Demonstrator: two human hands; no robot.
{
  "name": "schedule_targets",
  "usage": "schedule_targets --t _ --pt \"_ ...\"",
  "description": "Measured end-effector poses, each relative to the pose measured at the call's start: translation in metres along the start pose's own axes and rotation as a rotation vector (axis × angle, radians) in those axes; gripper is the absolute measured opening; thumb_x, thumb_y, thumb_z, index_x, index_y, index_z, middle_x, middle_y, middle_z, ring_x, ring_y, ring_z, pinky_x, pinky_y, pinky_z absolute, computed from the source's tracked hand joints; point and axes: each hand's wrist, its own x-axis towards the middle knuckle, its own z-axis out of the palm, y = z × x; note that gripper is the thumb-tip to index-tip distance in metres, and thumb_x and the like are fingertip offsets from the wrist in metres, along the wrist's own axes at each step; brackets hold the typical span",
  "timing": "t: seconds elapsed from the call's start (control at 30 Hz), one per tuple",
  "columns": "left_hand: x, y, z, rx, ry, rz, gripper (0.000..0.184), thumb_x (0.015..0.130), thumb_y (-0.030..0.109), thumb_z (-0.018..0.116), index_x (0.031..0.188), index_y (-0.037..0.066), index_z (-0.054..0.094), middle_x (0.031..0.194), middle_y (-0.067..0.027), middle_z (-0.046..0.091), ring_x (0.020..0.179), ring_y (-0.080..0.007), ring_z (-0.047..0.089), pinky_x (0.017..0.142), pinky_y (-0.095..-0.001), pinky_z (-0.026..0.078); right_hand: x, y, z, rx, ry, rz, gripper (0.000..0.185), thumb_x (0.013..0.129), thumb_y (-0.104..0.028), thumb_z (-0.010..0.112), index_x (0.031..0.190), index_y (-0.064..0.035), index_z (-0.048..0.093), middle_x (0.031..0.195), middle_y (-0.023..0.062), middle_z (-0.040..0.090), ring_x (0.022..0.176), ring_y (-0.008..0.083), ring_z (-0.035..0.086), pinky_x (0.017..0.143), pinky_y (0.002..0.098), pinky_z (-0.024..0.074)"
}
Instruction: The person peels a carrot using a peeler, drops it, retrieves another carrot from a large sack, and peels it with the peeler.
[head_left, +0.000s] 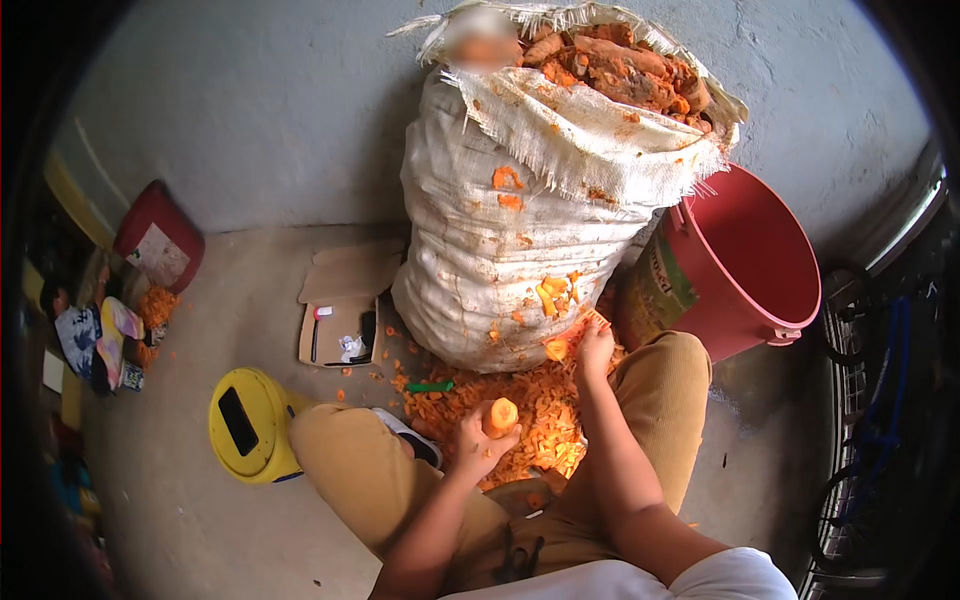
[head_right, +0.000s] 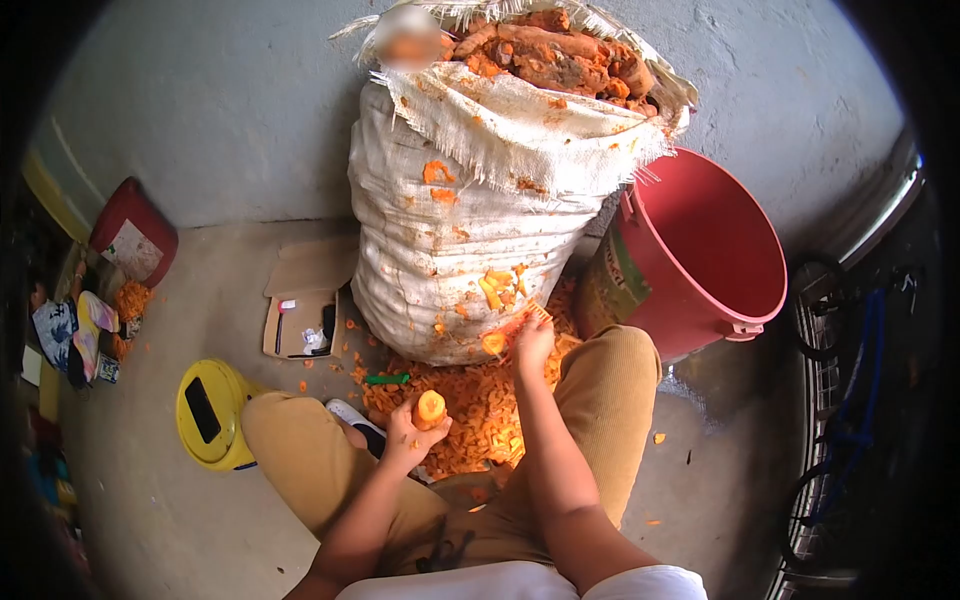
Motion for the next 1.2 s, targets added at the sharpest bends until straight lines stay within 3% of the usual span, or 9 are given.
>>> schedule_targets --t 0.23,0.3,0.57,0.7,0.9,1.03,1.07,1.17,1.2 --pt "0.015 -0.005 -0.001 -0.006 -0.003 -0.001 0.034 0.064 0.003 0.065 0.094 0.0 0.05 0.086 -0.0031 0.056 0.078 -0.0105 0.053 0.071 -0.024 0.042 -0.095 -0.046 0.034 -0.016 -0.511 0.049 0.024 0.087 -0.023 0.041 0.09 -0.0007 0.049 0.06 0.0041 0.05 0.047 0.0114 0.045 0.044 0.0249 0.0402" --pt "0.015 -0.007 -0.001 0.004 -0.014 0.025 0.034 0.064 0.003 0.065 0.094 -0.001 0.05 0.086 -0.0028 0.056 0.078 -0.0102 0.052 0.072 -0.0239 0.042 -0.098 -0.034 0.038 -0.247 -0.426 -0.284 0.024 0.086 -0.023 0.042 0.089 -0.0001 0.049 0.065 0.0078 0.053 0.056 0.0151 0.049 0.053 0.0293 0.0434" --pt "0.006 0.001 -0.002 -0.124 0.12 -0.039 0.029 0.066 0.013 0.067 0.089 0.002 0.052 0.08 -0.0036 0.057 0.073 -0.0108 0.053 0.069 -0.0244 0.042 -0.018 -0.048 0.0 -0.156 0.137 -0.201 0.018 0.086 -0.02 0.044 0.084 -0.0029 0.051 0.062 -0.0001 0.048 0.051 0.0066 0.043 0.046 0.0201 0.0362" --pt "0.011 -0.001 0.0 -0.115 0.096 -0.031 0.031 0.067 0.014 0.067 0.091 0.001 0.052 0.083 -0.0039 0.057 0.075 -0.0115 0.053 0.07 -0.0249 0.041 -0.028 -0.049 0.012 -0.007 -0.44 -0.021 0.018 0.084 -0.019 0.048 0.089 -0.0016 0.051 0.066 0.0008 0.051 0.051 0.0081 0.046 0.049 0.0225 0.0398" --pt "0.013 0.001 -0.001 -0.132 0.129 -0.002 0.031 0.067 0.016 0.067 0.09 0.001 0.052 0.082 -0.0044 0.057 0.074 -0.0121 0.053 0.07 -0.0253 0.041 -0.005 0.013 -0.003 -0.546 -0.5 -0.116 0.02 0.078 -0.014 0.057 0.091 0.0008 0.053 0.074 0.0072 0.059 0.064 0.0115 0.055 0.058 0.0249 0.0439" --pt "0.012 -0.006 -0.002 -0.112 0.11 -0.02 0.032 0.067 0.017 0.067 0.091 0.001 0.052 0.082 -0.0052 0.057 0.074 -0.0128 0.053 0.069 -0.0258 0.042 -0.014 -0.001 0.008 -0.453 -0.494 0.078 0.022 0.076 -0.015 0.059 0.09 0.0019 0.054 0.074 0.011 0.06 0.062 0.0181 0.059 0.054 0.0293 0.0457" --pt "0.013 -0.008 -0.001 -0.092 0.114 -0.025 0.033 0.067 0.018 0.067 0.091 0.001 0.052 0.081 -0.0054 0.057 0.074 -0.0131 0.054 0.069 -0.0261 0.042 -0.002 0.016 0.004 -0.787 -0.429 -0.162 0.024 0.076 -0.015 0.058 0.09 0.0033 0.053 0.073 0.0105 0.06 0.059 0.0181 0.058 0.05 0.0301 0.0451" --pt "0.013 -0.01 -0.005 -0.06 0.133 -0.06 0.033 0.067 0.021 0.067 0.09 0.002 0.053 0.081 -0.0059 0.058 0.074 -0.014 0.054 0.069 -0.0269 0.042 -0.005 0.019 0.002 -0.261 -0.378 0.059 0.023 0.077 -0.017 0.058 0.089 0.0021 0.053 0.069 0.0093 0.059 0.055 0.016 0.057 0.047 0.029 0.0433" --pt "0.012 -0.008 -0.005 -0.069 0.129 -0.088 0.034 0.067 0.021 0.067 0.09 0.002 0.053 0.08 -0.0061 0.058 0.074 -0.0143 0.055 0.069 -0.0271 0.042 -0.009 0.014 0.004 -0.448 -0.359 -0.098 0.022 0.079 -0.019 0.056 0.088 0.0009 0.052 0.069 0.0079 0.058 0.054 0.0114 0.054 0.047 0.0264 0.0416"
